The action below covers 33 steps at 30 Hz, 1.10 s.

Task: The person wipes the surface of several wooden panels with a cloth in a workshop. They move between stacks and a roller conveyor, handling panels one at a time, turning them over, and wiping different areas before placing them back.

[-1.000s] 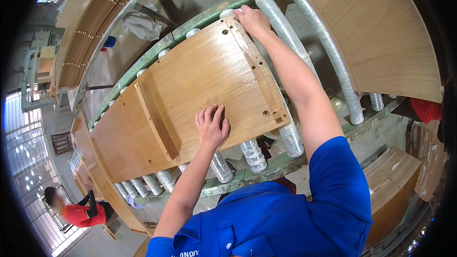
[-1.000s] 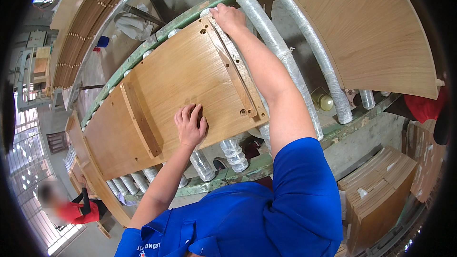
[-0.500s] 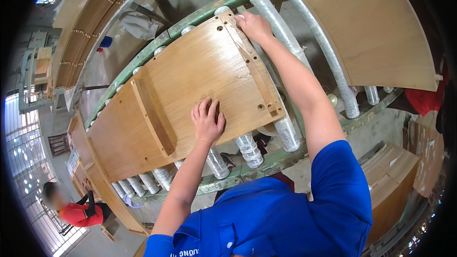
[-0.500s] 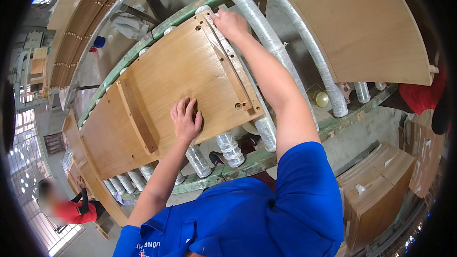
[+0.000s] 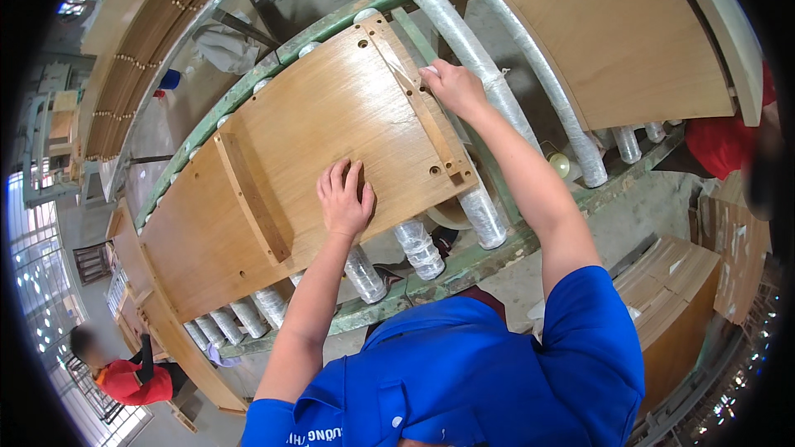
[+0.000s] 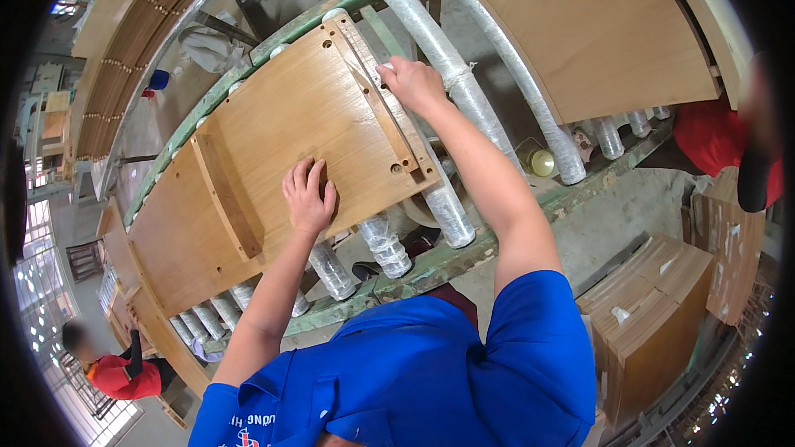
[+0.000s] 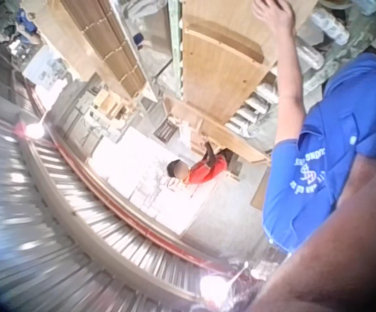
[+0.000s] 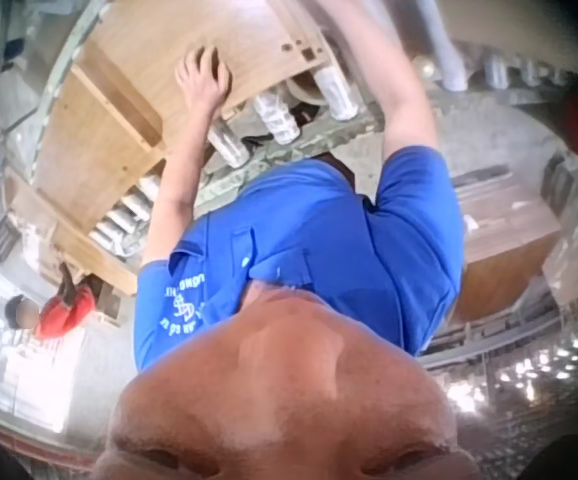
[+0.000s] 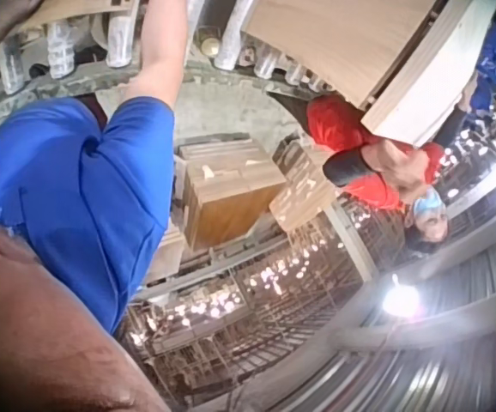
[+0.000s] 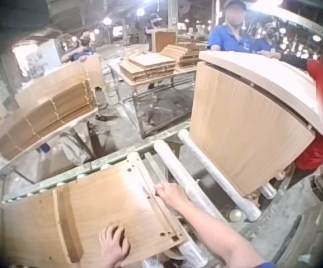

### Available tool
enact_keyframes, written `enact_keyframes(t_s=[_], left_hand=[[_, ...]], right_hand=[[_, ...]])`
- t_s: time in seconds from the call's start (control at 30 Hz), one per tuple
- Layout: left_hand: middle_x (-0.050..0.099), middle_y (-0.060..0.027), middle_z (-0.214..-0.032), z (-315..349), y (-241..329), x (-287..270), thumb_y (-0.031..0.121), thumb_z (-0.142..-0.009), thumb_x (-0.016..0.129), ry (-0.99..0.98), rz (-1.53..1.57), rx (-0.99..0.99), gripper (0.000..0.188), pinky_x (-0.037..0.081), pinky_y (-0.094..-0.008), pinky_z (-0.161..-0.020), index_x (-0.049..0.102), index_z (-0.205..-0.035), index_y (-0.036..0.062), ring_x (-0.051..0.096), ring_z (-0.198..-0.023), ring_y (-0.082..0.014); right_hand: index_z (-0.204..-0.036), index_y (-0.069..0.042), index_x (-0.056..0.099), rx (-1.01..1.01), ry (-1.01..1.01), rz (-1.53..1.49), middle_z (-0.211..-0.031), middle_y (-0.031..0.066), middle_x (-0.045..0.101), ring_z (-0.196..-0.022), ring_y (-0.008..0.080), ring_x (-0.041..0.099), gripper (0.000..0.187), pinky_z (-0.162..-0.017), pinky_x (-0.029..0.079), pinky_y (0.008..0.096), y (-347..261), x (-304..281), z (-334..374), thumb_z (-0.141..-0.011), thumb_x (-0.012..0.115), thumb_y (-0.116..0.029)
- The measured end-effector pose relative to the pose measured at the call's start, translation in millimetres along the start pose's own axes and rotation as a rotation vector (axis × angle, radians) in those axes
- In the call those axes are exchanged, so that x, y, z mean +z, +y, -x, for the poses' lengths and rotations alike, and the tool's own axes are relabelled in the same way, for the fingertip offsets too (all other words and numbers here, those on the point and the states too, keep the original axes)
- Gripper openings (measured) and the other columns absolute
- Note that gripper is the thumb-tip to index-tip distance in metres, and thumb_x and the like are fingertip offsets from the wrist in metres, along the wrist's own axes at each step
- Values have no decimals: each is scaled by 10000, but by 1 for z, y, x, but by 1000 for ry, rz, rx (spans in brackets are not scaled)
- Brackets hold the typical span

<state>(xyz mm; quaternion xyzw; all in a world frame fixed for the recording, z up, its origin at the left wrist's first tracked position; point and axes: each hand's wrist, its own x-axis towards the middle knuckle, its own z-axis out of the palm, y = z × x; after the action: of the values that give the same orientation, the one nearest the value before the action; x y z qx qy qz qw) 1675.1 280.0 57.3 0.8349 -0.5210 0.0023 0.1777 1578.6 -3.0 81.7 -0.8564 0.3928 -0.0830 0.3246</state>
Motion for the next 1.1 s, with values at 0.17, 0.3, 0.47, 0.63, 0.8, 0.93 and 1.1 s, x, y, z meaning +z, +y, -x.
enact_keyframes(t_s=[0.17, 0.3, 0.47, 0.63, 0.8, 0.93, 1.1], left_hand=[[461, -97, -1204, -1, 0, 1, 235, -748, 596, 13, -14, 9, 432, 283, -471, -998, 544, -1160, 116, 388, -1161, -308], [462, -100, -1201, -2, 1, -1, 231, -750, 596, 9, -17, 10, 430, 283, -471, -998, 542, -1161, 115, 388, -1160, -310], [465, -102, -1196, 1, 1, 0, 225, -757, 593, 24, -4, 4, 419, 290, -469, -992, 542, -1156, 109, 391, -1155, -313], [473, -105, -1184, 0, 2, 0, 226, -760, 591, 43, -6, 20, 406, 296, -468, -988, 544, -1145, 106, 397, -1146, -318], [469, -104, -1199, 1, 3, 0, 217, -778, 584, 38, -18, 20, 391, 293, -450, -997, 539, -1153, 115, 397, -1154, -311], [470, -107, -1200, 2, 3, 1, 215, -784, 581, 58, -22, 31, 386, 295, -449, -994, 539, -1154, 113, 399, -1153, -309], [468, -110, -1205, 4, 1, 1, 221, -794, 573, 62, -33, 39, 380, 291, -449, -996, 538, -1157, 113, 397, -1157, -308]], right_hand=[[-902, -66, 597, 7, 12, 18, -836, 201, 645, -832, 374, 617, 407, -724, 474, 471, 4, 1, 6, -885, 452, -446], [-898, -67, 591, -1, 15, 41, -821, 200, 642, -823, 377, 616, 403, -716, 475, 474, 2, 1, 3, -889, 449, -444], [-899, -67, 584, 0, 5, 72, -806, 201, 641, -807, 382, 616, 400, -705, 478, 477, 1, 0, 10, -892, 447, -443], [-871, -64, 581, 13, 17, 71, -787, 202, 638, -784, 386, 616, 394, -689, 479, 477, 7, -1, 29, -891, 452, -436], [-863, -61, 573, -3, 7, 38, -762, 203, 632, -765, 388, 612, 383, -676, 475, 481, 17, -4, 67, -887, 464, -427], [-844, -53, 558, 32, -5, -1, -757, 185, 625, -764, 397, 592, 345, -660, 455, 475, 23, -8, 101, -880, 498, -390], [-867, -59, 568, 63, -52, 24, -745, 197, 629, -752, 397, 606, 354, -658, 471, 483, 31, -12, 140, -886, 483, -402]])
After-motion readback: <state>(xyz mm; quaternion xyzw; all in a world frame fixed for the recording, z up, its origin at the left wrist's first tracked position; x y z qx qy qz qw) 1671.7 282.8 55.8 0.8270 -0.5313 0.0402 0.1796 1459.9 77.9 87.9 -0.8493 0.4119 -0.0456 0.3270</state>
